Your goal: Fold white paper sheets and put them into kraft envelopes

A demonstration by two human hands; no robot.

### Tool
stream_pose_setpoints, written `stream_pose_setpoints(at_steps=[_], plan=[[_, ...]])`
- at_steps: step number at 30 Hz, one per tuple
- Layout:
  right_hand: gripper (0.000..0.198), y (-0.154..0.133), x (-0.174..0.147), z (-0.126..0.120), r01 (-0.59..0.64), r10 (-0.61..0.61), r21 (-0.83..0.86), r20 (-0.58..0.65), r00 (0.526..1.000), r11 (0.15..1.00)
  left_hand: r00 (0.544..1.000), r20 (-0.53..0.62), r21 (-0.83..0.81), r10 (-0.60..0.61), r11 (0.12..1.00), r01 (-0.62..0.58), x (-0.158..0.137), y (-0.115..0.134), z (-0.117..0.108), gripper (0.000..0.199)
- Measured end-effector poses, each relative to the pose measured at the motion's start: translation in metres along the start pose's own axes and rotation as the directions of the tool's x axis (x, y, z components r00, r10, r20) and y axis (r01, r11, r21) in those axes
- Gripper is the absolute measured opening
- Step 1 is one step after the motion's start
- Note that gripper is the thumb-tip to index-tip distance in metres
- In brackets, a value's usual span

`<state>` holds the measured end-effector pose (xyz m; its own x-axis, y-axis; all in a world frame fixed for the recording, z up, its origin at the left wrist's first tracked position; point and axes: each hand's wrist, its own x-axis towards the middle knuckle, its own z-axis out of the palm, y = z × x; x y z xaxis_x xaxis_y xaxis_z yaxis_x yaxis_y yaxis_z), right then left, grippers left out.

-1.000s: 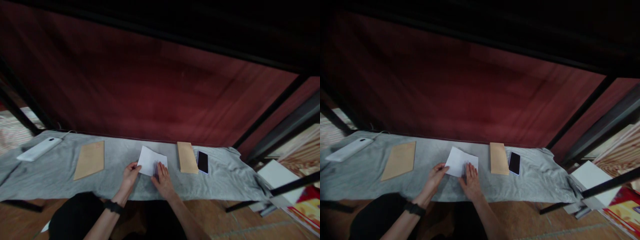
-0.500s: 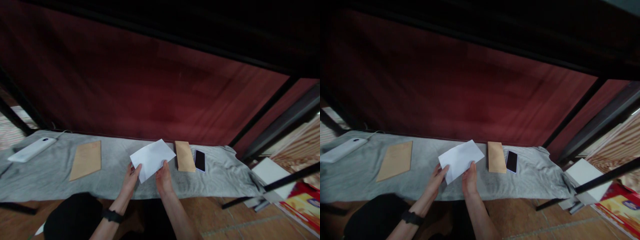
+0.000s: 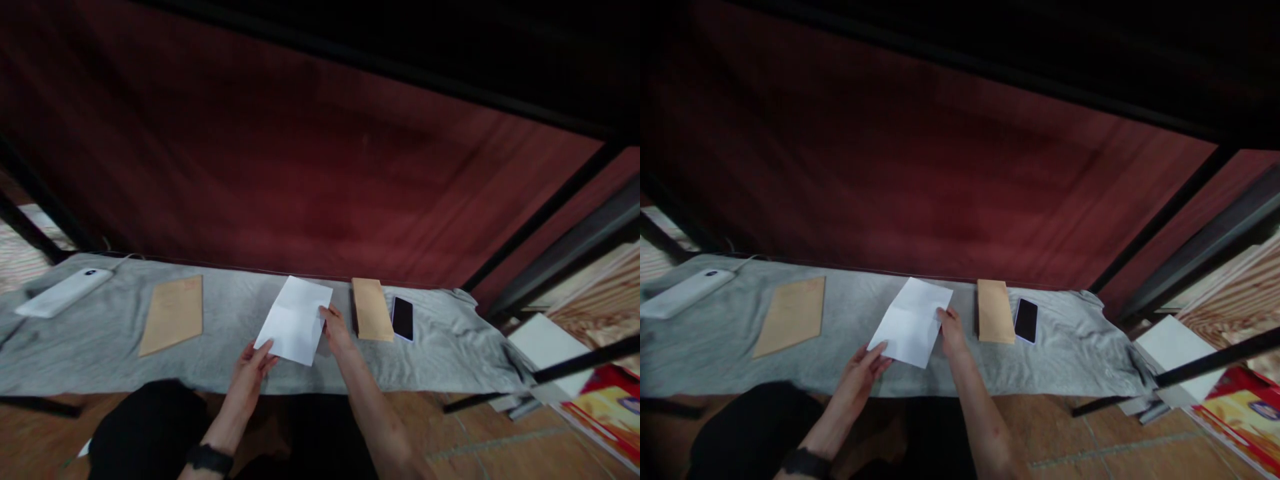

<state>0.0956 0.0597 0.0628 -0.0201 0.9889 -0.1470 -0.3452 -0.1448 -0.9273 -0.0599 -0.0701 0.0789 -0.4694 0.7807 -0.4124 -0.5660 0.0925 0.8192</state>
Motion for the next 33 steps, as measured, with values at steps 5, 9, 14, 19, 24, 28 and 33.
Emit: stream_pose_setpoints(at_steps=[5,9,14,19,24,28,33], plan=[[0.036,0.014,0.012,-0.002,0.032,-0.036,-0.18,-0.022,0.999,0.983,0.996,-0.05,0.242,-0.074,0.967,0.084,0.008,-0.004,-0.006,0.024],[0.054,0.033,-0.011,-0.006,0.245,-0.253,-0.511,0.055,0.966,0.824,0.99,-0.056,0.22,-0.128,0.966,0.137,-0.001,-0.023,0.002,0.02],[0.053,0.054,-0.045,-0.018,0.509,-0.258,-0.849,0.465,0.847,0.139,0.984,-0.009,0.139,-0.175,0.975,0.175,-0.015,-0.039,0.004,0.022],[0.049,0.056,-0.054,-0.036,0.548,-0.161,-0.836,0.537,0.828,0.027,0.983,-0.021,0.159,-0.181,0.97,0.182,-0.013,-0.033,-0.007,0.026],[0.048,0.046,-0.051,-0.035,0.531,-0.185,-0.845,0.512,0.839,0.068,0.979,0.062,0.225,-0.194,0.958,0.176,-0.011,-0.03,-0.019,0.037],[0.052,0.043,-0.04,-0.021,0.56,-0.211,-0.825,0.537,0.817,0.069,0.996,0.012,0.47,-0.091,0.88,0.074,-0.005,-0.026,-0.037,0.042],[0.054,0.058,-0.032,-0.017,0.539,-0.223,-0.84,0.514,0.828,0.065,0.86,0.17,0.745,0.481,0.509,-0.432,0.008,-0.019,-0.028,0.028]])
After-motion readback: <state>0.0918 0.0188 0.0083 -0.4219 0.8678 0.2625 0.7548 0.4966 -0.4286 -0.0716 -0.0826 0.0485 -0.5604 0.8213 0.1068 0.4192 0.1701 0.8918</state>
